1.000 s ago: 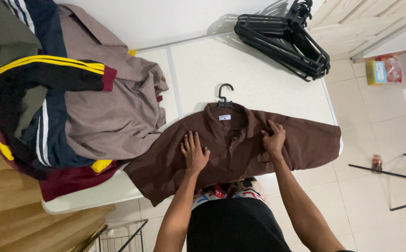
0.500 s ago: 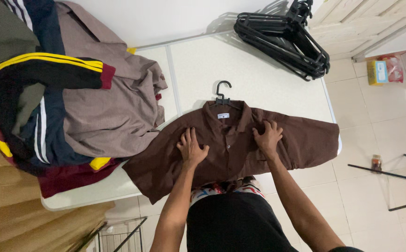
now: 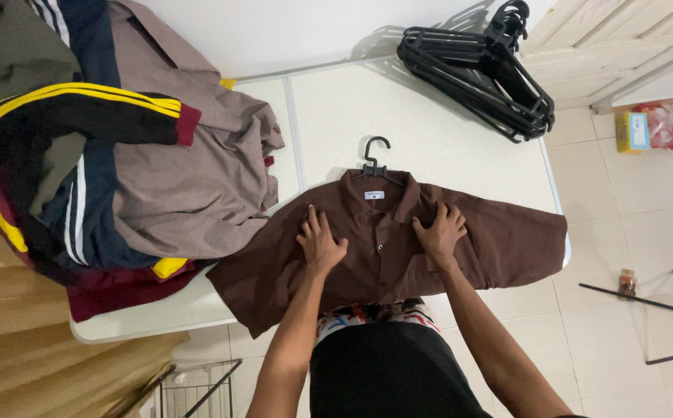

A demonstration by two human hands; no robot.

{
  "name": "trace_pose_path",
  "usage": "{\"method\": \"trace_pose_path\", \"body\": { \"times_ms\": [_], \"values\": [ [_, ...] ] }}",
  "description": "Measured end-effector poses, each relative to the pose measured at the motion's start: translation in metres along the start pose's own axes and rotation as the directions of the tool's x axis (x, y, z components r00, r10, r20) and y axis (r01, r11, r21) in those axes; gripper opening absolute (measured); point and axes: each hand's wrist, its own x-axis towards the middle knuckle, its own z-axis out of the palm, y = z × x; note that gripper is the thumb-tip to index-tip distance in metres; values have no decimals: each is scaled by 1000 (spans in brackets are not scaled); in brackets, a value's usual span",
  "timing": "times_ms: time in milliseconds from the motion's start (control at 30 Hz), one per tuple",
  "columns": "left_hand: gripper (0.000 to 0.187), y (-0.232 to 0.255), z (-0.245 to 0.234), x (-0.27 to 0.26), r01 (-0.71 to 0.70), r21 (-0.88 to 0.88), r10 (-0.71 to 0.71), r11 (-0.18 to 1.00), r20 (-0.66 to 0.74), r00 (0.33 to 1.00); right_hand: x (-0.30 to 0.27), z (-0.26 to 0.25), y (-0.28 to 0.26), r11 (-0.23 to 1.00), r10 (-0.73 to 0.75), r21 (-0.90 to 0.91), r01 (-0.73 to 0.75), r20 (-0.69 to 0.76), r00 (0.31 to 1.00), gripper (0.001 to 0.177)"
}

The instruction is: The person takes a brown shirt from a pile, buttons it, and places it on a hanger. They then hang the shirt on a clothes rack. The person then picks up a second shirt from the pile and begins to smooth it out on the table.

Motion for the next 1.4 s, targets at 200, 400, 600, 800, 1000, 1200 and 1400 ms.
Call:
{"method": "trace_pose_path", "body": {
  "times_ms": [200, 400, 600, 800, 1000, 1200, 1400],
  "values": [
    [59, 30, 46, -14, -311, -67, 298, 948, -158, 942, -7, -1, -41, 933, -348, 87, 350, -41, 937, 58],
    [66, 39, 58, -16, -390, -93, 390, 916, -16, 920, -2, 11, -63, 829, -558, 127, 545, 101, 824, 21],
    [67, 39, 48, -23, -391, -156, 392, 907, -30, 920, 16, 16, -67, 862, -507, 145, 486, 203, 838, 18],
    [64, 32, 44, -10, -429, -216, 421, 877, -86, 903, 16, 19, -78, 859, -497, 218, 464, 135, 857, 37],
    [57, 21, 37, 2, -378, -327, 338, 866, -172, 925, 35, 9, -53, 824, -449, 428, 371, 95, 888, 29],
    [64, 34, 31, -1, -337, -239, 313, 911, -133, 940, 45, 1, -45, 904, -402, 182, 388, 51, 914, 41],
    [68, 30, 47, -9, -424, -168, 379, 890, -244, 893, 59, 11, -54, 957, -287, 86, 277, 423, 859, 91]
  ]
}}
